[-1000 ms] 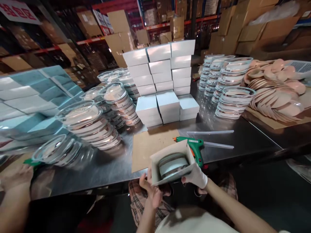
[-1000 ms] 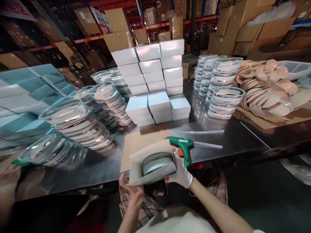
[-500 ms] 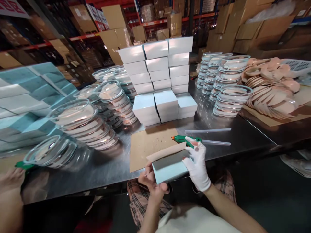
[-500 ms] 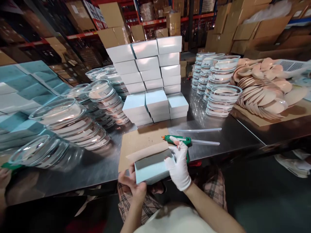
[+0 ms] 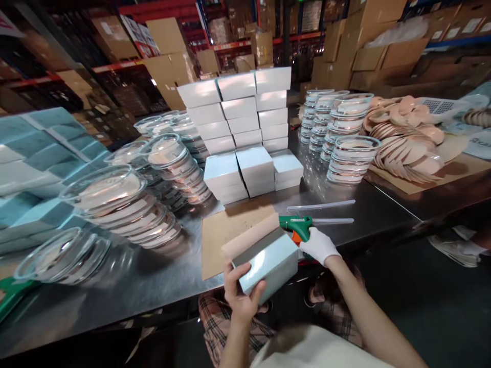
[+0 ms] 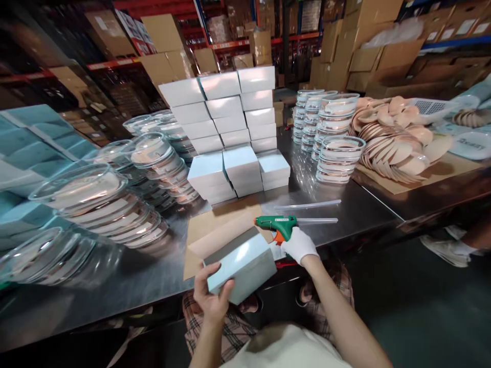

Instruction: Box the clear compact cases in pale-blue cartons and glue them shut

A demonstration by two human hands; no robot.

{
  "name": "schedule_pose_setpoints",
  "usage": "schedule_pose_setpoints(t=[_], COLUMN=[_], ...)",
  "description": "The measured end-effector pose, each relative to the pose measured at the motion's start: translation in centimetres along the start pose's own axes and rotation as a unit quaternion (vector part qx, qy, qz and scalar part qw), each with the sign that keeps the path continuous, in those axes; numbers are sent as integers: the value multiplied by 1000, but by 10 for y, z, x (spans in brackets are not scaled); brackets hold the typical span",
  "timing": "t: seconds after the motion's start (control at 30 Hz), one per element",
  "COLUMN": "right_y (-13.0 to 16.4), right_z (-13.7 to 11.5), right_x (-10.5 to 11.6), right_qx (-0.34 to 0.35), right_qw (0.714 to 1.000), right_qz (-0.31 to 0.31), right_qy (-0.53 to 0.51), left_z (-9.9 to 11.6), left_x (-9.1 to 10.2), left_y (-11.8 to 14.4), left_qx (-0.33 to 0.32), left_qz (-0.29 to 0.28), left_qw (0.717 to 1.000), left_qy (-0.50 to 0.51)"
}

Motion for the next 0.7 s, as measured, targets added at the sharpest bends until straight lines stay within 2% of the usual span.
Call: schedule_pose_setpoints(t=[0.07,0.13,0.2,0.3,0.43,0.53,0.6,0.7], right_y=[0,6,19,44,78,95,101,103], right_z=[4,6,5,0,-4,-1,-2,-8], right_x=[3,8,12,13,10,7,4,-2], right_qx=[14,40,75,124,177,214,294,441], right_qw=[998,990,962,905,917,925,926,894], right_qz=[-28,-34,-10,-13,-87,-106,-81,-4], right_qy=[-50,-131,-262,-407,-346,-294,-221,-80], left_z=[6,7,7,11,25,35,39,43], left_x=[8,11,8,-5,-21,-25,-26,-27], left_y=[0,1,3,4,1,-2,-3,-3], left_qx=[55,146,220,247,232,206,180,147], left_qz=[7,-14,-39,-48,-78,-93,-98,-109], left_qw=[998,989,974,968,970,974,979,983], left_qy=[3,19,27,15,6,-14,-17,-16])
Point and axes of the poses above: each hand's wrist, its own y-axis away from the middle knuckle, its own x-axis out of the back of the hand, z = x × y, the point moved 1 cm from there along -y, towards the middle knuckle
